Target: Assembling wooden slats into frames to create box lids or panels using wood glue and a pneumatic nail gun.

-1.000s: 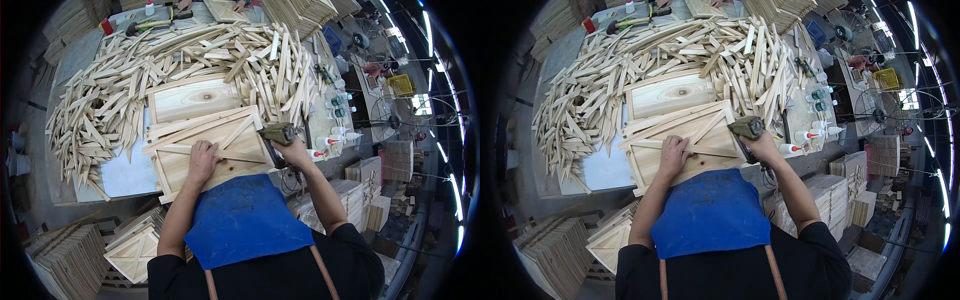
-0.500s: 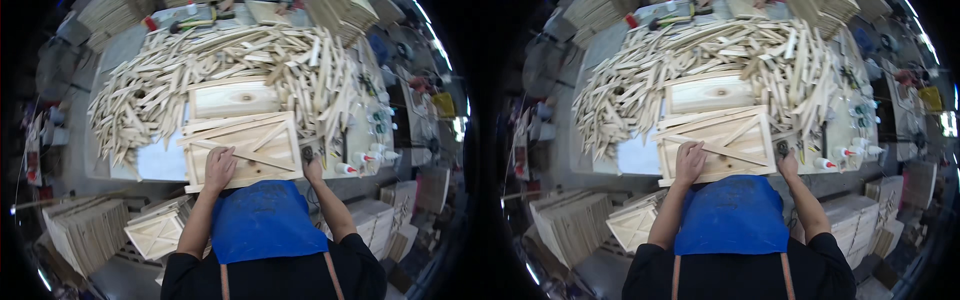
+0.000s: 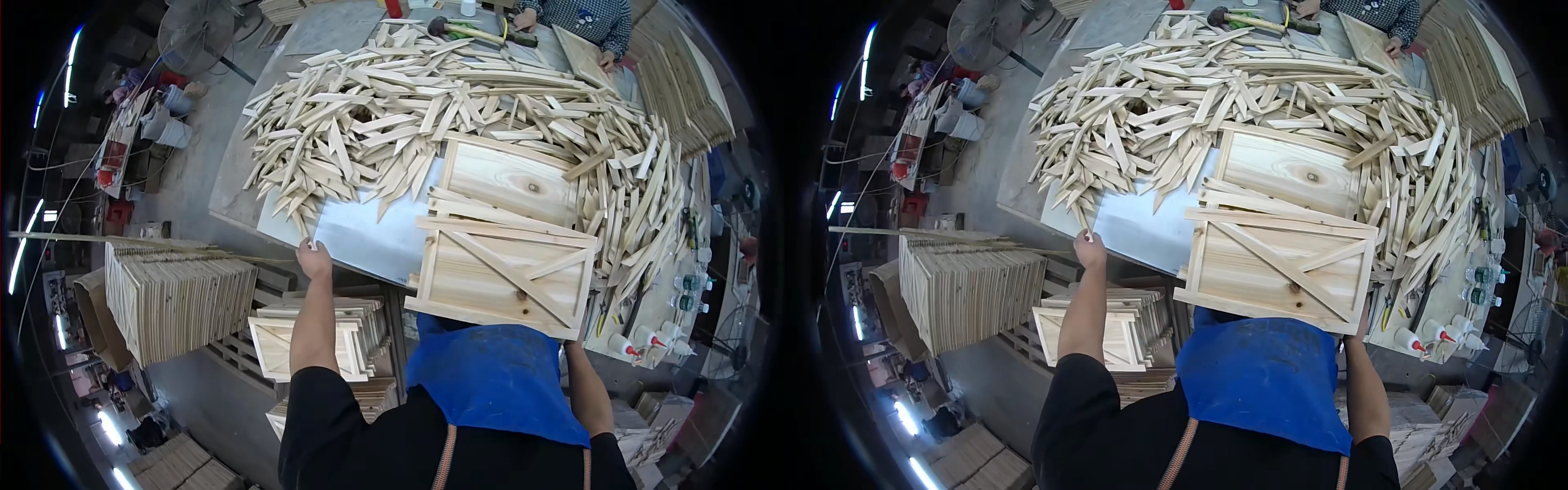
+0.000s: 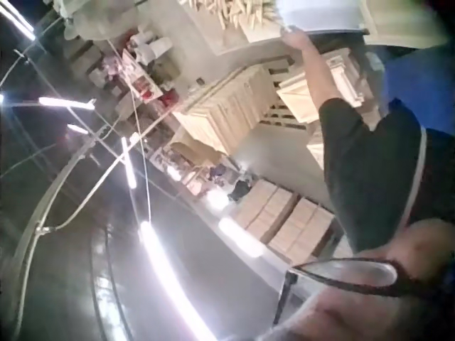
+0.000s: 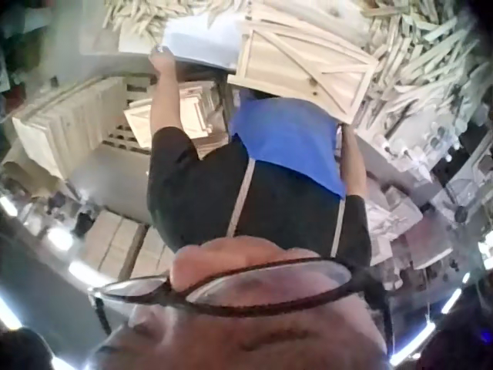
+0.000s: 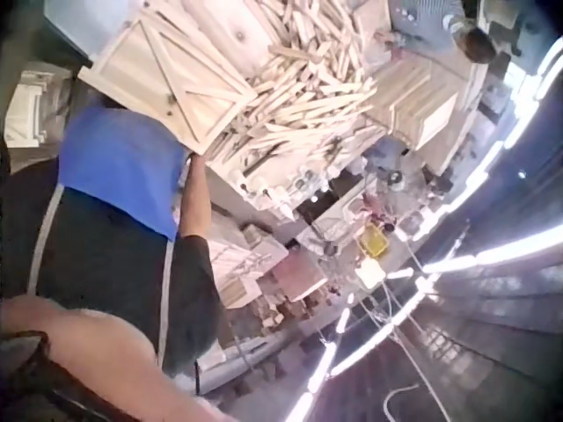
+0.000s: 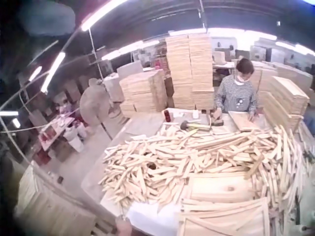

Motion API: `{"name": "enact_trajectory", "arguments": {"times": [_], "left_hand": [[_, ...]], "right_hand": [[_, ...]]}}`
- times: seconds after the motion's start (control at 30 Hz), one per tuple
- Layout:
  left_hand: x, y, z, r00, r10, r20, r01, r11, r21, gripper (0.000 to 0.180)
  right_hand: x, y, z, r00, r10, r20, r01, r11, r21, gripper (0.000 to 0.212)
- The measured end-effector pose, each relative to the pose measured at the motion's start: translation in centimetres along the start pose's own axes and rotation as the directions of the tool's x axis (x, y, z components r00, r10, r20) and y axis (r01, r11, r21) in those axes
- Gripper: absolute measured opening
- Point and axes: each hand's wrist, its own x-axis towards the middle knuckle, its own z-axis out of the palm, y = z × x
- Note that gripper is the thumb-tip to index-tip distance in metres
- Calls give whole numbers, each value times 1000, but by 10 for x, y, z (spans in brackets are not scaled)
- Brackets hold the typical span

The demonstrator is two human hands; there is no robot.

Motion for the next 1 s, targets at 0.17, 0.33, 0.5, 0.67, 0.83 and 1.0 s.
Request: {"name": "enact_trajectory", "arguments": {"times": [0.17, 0.33, 0.5, 0.67, 0.83, 1.0], "left_hand": [[65, -23, 15, 997, -48, 61, 32, 971, 238, 43], [88, -36, 23, 942, -219, 255, 119, 927, 356, 47], [93, -51, 33, 953, -190, 236, 119, 952, 283, 50], [96, -74, 34, 888, -213, 407, 235, 972, -2, 53], [66, -71, 35, 963, -122, 242, 123, 992, 9, 56], [61, -27, 20, 992, -30, 121, 27, 999, 26, 53]], "right_hand": [[-57, 5, -70, 999, 30, 17, -29, 997, -67, 41], [-85, -28, -83, 985, 167, -32, -170, 966, -197, 42], [-110, -37, -86, 886, 462, -44, -459, 855, -241, 41], [-122, -2, -76, 901, 434, 10, -413, 865, -285, 33], [-124, 21, -71, 874, 473, 111, -435, 863, -259, 42], [-115, 3, -75, 867, 483, 120, -440, 857, -270, 41]]}}
